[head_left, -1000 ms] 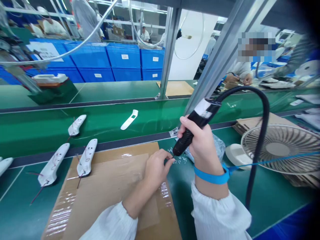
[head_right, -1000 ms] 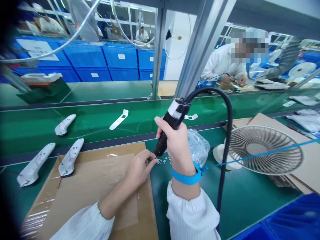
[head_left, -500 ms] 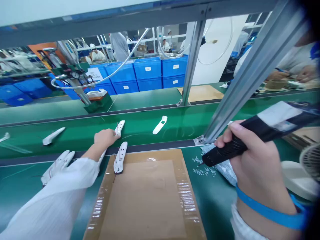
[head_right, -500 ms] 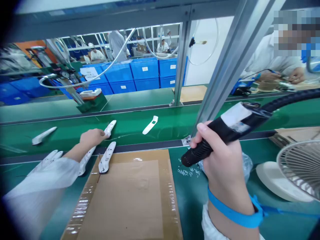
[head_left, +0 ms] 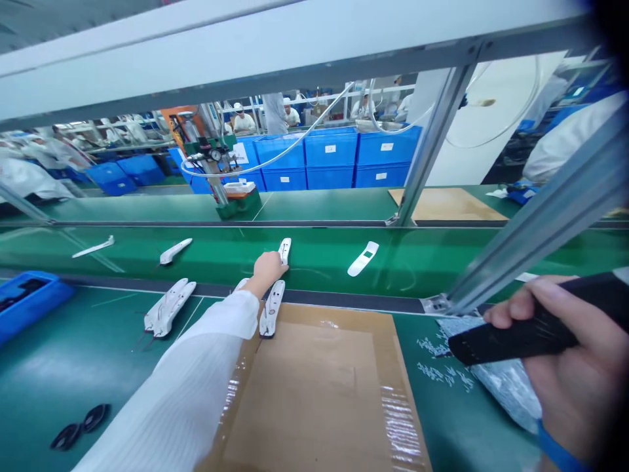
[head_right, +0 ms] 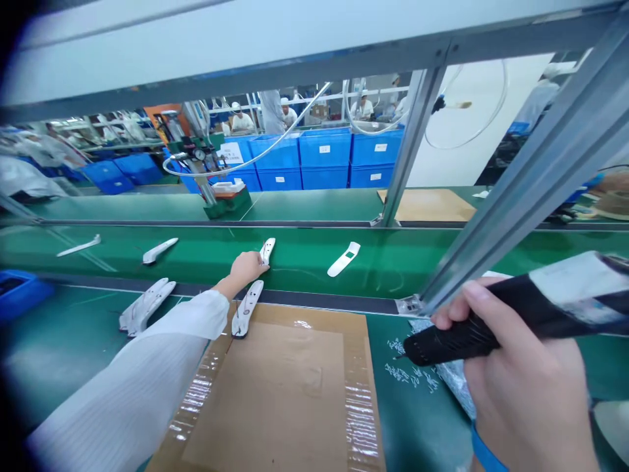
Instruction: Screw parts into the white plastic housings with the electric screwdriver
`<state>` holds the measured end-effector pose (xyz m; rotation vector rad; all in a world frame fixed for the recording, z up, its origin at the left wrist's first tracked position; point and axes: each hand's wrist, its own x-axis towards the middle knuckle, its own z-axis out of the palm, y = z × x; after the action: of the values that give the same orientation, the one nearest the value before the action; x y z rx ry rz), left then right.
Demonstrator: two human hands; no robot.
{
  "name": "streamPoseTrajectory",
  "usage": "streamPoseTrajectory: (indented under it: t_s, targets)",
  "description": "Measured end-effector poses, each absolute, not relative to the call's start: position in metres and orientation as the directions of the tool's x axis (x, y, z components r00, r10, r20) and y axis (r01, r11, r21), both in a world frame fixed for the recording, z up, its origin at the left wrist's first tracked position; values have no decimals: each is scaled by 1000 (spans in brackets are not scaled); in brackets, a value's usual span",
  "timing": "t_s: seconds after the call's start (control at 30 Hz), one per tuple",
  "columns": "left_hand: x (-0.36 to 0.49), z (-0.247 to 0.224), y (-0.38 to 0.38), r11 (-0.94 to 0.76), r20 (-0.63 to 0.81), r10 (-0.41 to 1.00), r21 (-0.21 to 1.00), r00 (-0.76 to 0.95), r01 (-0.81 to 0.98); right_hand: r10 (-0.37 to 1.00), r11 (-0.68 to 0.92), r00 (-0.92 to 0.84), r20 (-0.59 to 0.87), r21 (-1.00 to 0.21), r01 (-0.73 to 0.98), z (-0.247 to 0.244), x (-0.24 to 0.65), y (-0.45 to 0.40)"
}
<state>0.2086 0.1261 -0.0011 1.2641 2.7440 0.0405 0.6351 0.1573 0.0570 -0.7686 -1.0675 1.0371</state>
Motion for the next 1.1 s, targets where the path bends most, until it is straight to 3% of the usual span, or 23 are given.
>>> streamPoseTrajectory:
  t_s: [0.1,0.23,0.33,0.4,0.53,0.7,1.1]
  targets:
    - [223,18,127,614,-50,788,137,-614,777,954,284,181,237,-909,-305,69,629,146]
    - [279,31,87,484,-3,865,268,-501,833,956,291,139,259,-901,-321,84,621,131]
    - [345,9,30,229,34,963,421,-268,877,950,313,95,299,-895,-317,92,612,118]
    - [384,-15,-3,158,42,979,475,-201,866,934,347,38,354,-880,-325,95,604,103]
    - [420,-55,-30,182,20,976,482,-218,857,899,366,-127,418,-879,-305,86,583,67]
    - [417,-69,-30,87,112,978,556,-178,827,851,337,-344,397,-915,-223,50,563,42]
    - [419,-67,-31,64,92,985,582,-144,811,860,356,-318,400,-915,-187,20,541,47]
